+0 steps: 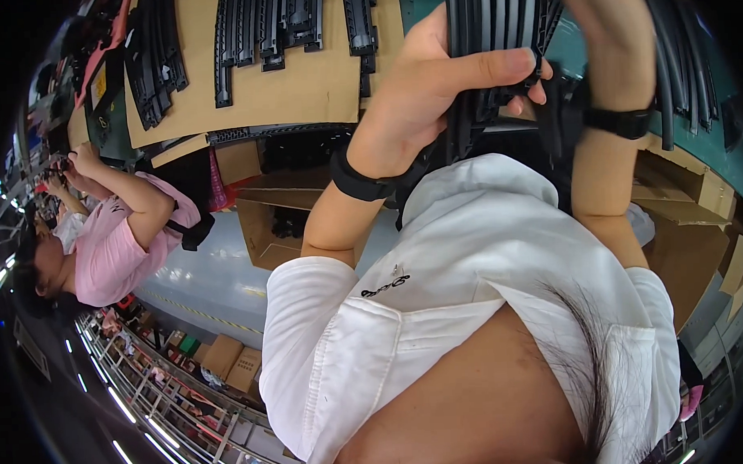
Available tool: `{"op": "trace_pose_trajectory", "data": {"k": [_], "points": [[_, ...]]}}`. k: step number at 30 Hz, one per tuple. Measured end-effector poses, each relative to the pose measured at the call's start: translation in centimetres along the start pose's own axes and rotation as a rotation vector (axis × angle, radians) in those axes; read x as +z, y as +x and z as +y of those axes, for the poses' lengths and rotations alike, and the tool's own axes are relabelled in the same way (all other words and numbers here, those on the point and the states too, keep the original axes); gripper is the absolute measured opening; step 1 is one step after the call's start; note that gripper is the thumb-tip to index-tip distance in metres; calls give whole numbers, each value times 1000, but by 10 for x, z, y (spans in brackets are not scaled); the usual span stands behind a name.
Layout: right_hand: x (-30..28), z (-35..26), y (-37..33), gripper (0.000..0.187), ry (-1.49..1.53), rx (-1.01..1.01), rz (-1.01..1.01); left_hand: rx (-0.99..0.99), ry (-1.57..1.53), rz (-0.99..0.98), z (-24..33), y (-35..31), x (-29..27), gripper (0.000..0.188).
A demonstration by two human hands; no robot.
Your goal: Manually assemble various plastic components onto a larger housing unit at a production workstation.
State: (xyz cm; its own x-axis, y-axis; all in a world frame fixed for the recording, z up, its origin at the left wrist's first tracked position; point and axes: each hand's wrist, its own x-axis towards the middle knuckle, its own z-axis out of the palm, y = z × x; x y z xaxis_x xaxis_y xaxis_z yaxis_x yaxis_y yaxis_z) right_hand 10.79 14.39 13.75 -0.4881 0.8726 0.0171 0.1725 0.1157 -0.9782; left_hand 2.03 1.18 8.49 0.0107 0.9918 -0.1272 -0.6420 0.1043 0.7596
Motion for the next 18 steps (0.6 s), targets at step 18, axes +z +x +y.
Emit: {"op": "trace_pose_trajectory", "data": {"k": [18], "points": [[20, 63, -43, 30, 1059, 504, -155, -144, -124, -14, -20, -16, -6, 32]]}}
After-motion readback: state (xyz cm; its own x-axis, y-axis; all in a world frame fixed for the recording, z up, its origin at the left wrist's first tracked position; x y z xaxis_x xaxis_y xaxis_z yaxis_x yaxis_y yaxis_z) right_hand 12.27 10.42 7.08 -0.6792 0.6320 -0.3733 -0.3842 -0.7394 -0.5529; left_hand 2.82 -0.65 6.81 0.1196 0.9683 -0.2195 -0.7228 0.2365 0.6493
